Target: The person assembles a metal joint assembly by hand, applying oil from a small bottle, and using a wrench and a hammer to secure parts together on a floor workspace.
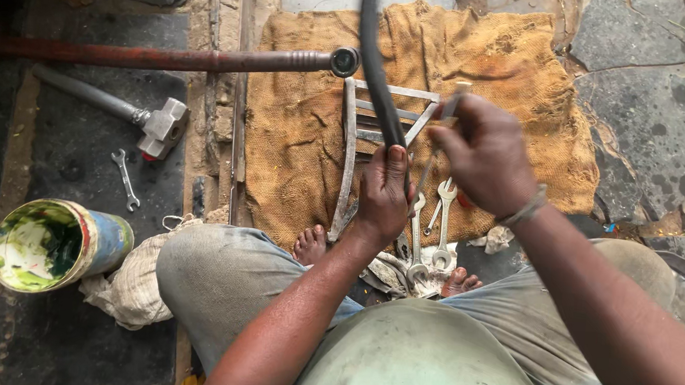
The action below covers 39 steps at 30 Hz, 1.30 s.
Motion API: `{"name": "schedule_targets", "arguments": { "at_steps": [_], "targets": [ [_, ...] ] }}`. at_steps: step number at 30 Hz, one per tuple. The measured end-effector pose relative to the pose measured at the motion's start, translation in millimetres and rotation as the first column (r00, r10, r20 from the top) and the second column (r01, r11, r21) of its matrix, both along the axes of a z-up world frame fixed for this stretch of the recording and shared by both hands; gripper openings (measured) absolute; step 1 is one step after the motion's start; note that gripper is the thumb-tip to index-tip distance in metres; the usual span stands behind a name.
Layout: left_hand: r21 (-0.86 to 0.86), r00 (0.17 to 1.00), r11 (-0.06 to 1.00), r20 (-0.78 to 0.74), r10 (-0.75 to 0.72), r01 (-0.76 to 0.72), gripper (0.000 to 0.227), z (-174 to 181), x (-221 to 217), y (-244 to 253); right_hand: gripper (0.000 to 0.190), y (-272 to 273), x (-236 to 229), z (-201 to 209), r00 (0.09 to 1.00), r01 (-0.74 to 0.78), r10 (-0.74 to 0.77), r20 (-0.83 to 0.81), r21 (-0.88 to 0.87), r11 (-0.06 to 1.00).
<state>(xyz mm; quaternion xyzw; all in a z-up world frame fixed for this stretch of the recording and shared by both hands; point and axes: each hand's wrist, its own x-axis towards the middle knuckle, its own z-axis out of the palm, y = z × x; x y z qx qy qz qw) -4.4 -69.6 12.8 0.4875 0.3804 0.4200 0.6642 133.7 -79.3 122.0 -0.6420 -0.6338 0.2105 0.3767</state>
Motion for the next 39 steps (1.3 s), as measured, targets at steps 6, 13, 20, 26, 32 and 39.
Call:
{"name": "schedule_targets", "arguments": {
  "at_steps": [6, 13, 20, 26, 32, 39],
  "targets": [
    [-0.176, 0.984, 0.984, 0.167, 0.057, -0.027, 0.046, 5, 0, 22, 0.021, -94, -60, 20, 0.793, -0.610, 0.585, -0.171, -0.244, 0.754],
    [-0.144, 0.892, 0.949, 0.327, 0.313, -0.281, 0.048, 10, -30, 46, 0.052, -71, -12, -81, 0.994, -0.096, 0.072, -0.078, -0.951, 0.293],
    [0.109, 0.934, 0.955, 0.266, 0.239, -0.276, 0.038, 21, -29, 26, 0.038, 20, 3, -83, 0.745, -0.103, -0.312, -0.589, -0.563, 0.820],
    [0.193, 0.947, 0.944, 0.234, 0.221, -0.268, 0.041, 6, -26, 31, 0.027, -9, -37, 11, 0.999, -0.053, 0.053, -0.001, -0.103, 0.993],
    [-0.108, 0.882, 0.942, 0.331, 0.335, -0.317, 0.043, 14, -36, 48, 0.024, -92, -58, -40, 0.779, -0.599, 0.618, -0.104, -0.413, 0.686],
    [-0.082, 0.846, 0.924, 0.378, 0.376, -0.374, 0.045, 12, -38, 45, 0.040, 11, 38, -120, 0.863, -0.172, -0.116, -0.492, -0.500, 0.848]
  ]
}}
